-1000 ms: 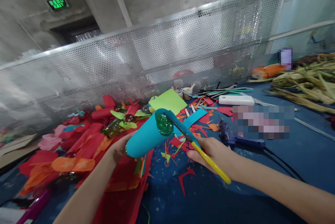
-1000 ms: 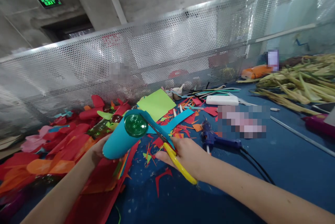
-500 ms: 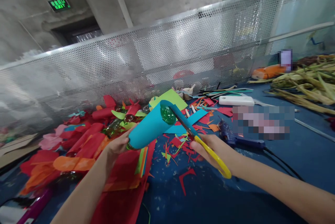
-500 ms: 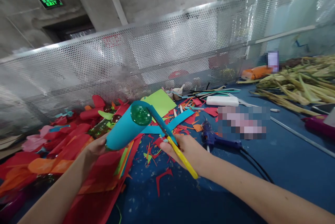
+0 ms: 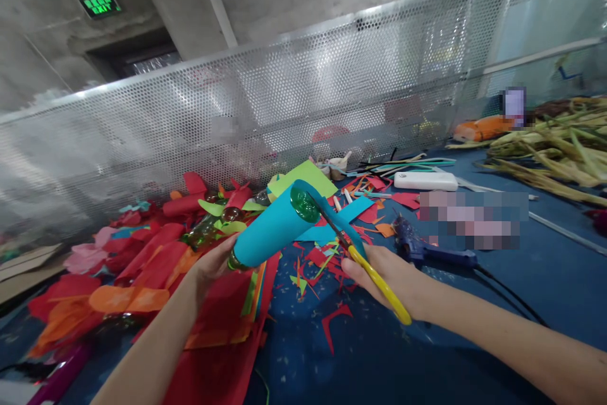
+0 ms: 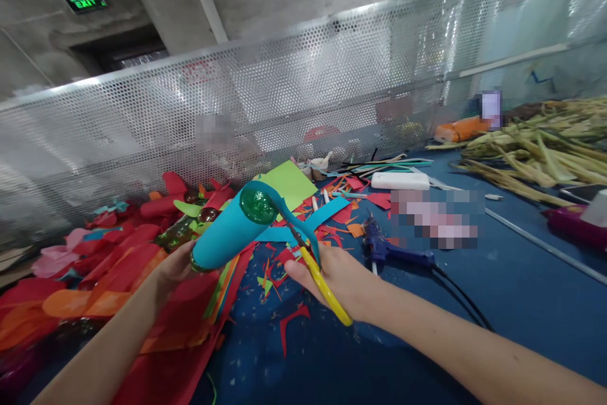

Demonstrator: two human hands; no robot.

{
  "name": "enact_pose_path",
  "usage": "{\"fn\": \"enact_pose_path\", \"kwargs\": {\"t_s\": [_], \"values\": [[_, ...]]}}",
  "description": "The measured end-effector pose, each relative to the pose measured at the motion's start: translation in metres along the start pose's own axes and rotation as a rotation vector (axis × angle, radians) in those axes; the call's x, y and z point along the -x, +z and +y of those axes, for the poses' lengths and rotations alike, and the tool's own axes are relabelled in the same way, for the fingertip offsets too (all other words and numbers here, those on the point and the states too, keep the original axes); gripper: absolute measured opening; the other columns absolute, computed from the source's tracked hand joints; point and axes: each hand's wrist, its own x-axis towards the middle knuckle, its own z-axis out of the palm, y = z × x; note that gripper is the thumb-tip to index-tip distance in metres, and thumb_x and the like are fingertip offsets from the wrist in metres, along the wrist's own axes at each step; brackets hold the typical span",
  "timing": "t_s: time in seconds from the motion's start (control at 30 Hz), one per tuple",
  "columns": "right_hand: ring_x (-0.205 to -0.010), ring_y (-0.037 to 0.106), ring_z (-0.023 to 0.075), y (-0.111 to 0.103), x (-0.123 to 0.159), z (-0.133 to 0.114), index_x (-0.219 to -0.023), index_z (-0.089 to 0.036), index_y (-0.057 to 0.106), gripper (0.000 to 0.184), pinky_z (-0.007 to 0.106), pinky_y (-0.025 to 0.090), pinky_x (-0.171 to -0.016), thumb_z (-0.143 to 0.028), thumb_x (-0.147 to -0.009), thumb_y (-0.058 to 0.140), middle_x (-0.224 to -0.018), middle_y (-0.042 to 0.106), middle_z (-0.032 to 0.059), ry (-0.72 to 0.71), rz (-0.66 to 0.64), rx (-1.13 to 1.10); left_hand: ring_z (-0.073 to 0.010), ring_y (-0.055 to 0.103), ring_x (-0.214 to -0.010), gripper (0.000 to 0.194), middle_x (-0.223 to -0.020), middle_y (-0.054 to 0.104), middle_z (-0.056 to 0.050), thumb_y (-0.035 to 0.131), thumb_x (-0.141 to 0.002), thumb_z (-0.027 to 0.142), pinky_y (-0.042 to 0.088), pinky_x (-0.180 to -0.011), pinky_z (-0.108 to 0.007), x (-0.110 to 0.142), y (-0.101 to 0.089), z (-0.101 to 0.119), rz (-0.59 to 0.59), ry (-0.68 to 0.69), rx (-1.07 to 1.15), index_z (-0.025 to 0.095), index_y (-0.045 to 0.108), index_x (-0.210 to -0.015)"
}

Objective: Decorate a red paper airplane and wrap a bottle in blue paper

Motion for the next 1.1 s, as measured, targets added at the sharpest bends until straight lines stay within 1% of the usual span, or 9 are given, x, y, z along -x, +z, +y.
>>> {"fn": "enact_pose_path", "kwargs": {"t_s": [0.17, 0.3, 0.43, 0.6, 0.77, 0.83, 0.93, 1.0, 1.1], "values": [[-0.054, 0.039, 0.015, 0.006, 0.002, 0.003, -0.067, -0.026, 0.032, 0.067, 0.03, 0.031, -0.054, -0.083, -0.093, 0.011, -0.06, 0.04, -0.0019, 0.005, -0.011, -0.016, -0.0238, 0.068, -0.104, 0.038, -0.127, 0.065, -0.01, 0.066, -0.097, 0.039, 0.06, -0.087, -0.045, -0.003, 0.005, 0.0, -0.01, 0.018, 0.012, 0.018, 0.061, -0.128], [-0.055, 0.039, 0.0153, 0.005, 0.004, -0.001, -0.071, -0.026, 0.036, 0.062, 0.03, 0.03, -0.054, -0.079, -0.096, 0.018, -0.062, 0.042, -0.0015, 0.043, -0.018, 0.008, -0.0244, 0.067, -0.106, 0.038, -0.128, 0.065, -0.01, 0.066, -0.097, 0.039, 0.06, -0.089, -0.046, -0.006, 0.011, -0.001, -0.029, 0.015, 0.009, 0.018, 0.061, -0.128], [-0.053, 0.035, 0.0137, 0.003, 0.003, -0.002, -0.071, -0.026, 0.035, 0.057, 0.029, 0.027, -0.052, -0.074, -0.098, 0.027, -0.061, 0.04, -0.0029, 0.024, -0.015, 0.035, -0.0269, 0.067, -0.106, 0.038, -0.126, 0.066, -0.007, 0.067, -0.096, 0.041, 0.06, -0.088, -0.045, -0.005, 0.011, -0.001, -0.058, 0.006, 0.003, 0.017, 0.063, -0.126], [-0.048, 0.033, 0.0123, 0.006, 0.0, 0.005, -0.066, -0.026, 0.031, 0.06, 0.029, 0.025, -0.049, -0.077, -0.096, 0.028, -0.055, 0.035, -0.0044, 0.012, 0.04, 0.019, -0.0246, 0.067, -0.106, 0.038, -0.127, 0.065, -0.009, 0.066, -0.097, 0.04, 0.06, -0.088, -0.045, -0.003, 0.003, -0.002, -0.07, 0.005, 0.012, 0.018, 0.061, -0.128], [-0.048, 0.041, 0.013, 0.006, 0.001, 0.005, -0.063, -0.026, 0.032, 0.061, 0.028, 0.025, -0.048, -0.079, -0.094, 0.032, -0.055, 0.035, -0.004, 0.04, 0.055, -0.033, -0.0224, 0.068, -0.099, 0.036, -0.121, 0.067, -0.008, 0.065, -0.098, 0.041, 0.06, -0.084, -0.042, -0.001, -0.012, -0.004, -0.086, -0.039, 0.015, 0.017, 0.063, -0.124], [-0.049, 0.04, 0.0129, 0.005, 0.002, 0.004, -0.064, -0.026, 0.032, 0.058, 0.028, 0.025, -0.049, -0.075, -0.094, 0.038, -0.055, 0.034, -0.005, 0.039, 0.051, -0.005, -0.0225, 0.068, -0.101, 0.036, -0.122, 0.067, -0.009, 0.065, -0.097, 0.041, 0.06, -0.085, -0.043, -0.001, -0.017, -0.006, -0.09, -0.049, 0.012, 0.017, 0.062, -0.125], [-0.051, 0.038, 0.0125, 0.002, 0.002, 0.002, -0.067, -0.026, 0.033, 0.049, 0.028, 0.025, -0.051, -0.063, -0.097, 0.045, -0.057, 0.037, -0.0053, 0.036, -0.007, 0.037, -0.0233, 0.068, -0.102, 0.037, -0.124, 0.066, -0.009, 0.065, -0.097, 0.041, 0.06, -0.086, -0.044, -0.001, -0.024, -0.01, -0.097, -0.043, 0.01, 0.017, 0.062, -0.126], [-0.052, 0.039, 0.0127, 0.0, 0.001, 0.001, -0.069, -0.026, 0.034, 0.045, 0.028, 0.025, -0.053, -0.057, -0.099, 0.047, -0.06, 0.04, -0.0046, 0.032, -0.058, 0.046, -0.0236, 0.068, -0.103, 0.037, -0.124, 0.066, -0.009, 0.065, -0.097, 0.04, 0.06, -0.086, -0.044, -0.001, -0.026, -0.014, -0.105, -0.046, 0.008, 0.018, 0.062, -0.126], [-0.054, 0.042, 0.0135, -0.003, 0.001, 0.0, -0.07, -0.026, 0.034, 0.043, 0.028, 0.026, -0.054, -0.054, -0.1, 0.047, -0.062, 0.042, -0.0039, 0.035, -0.083, 0.045, -0.0233, 0.068, -0.103, 0.037, -0.124, 0.066, -0.009, 0.065, -0.097, 0.04, 0.06, -0.086, -0.044, -0.002, -0.028, -0.018, -0.111, -0.069, 0.002, 0.018, 0.062, -0.126]]}}
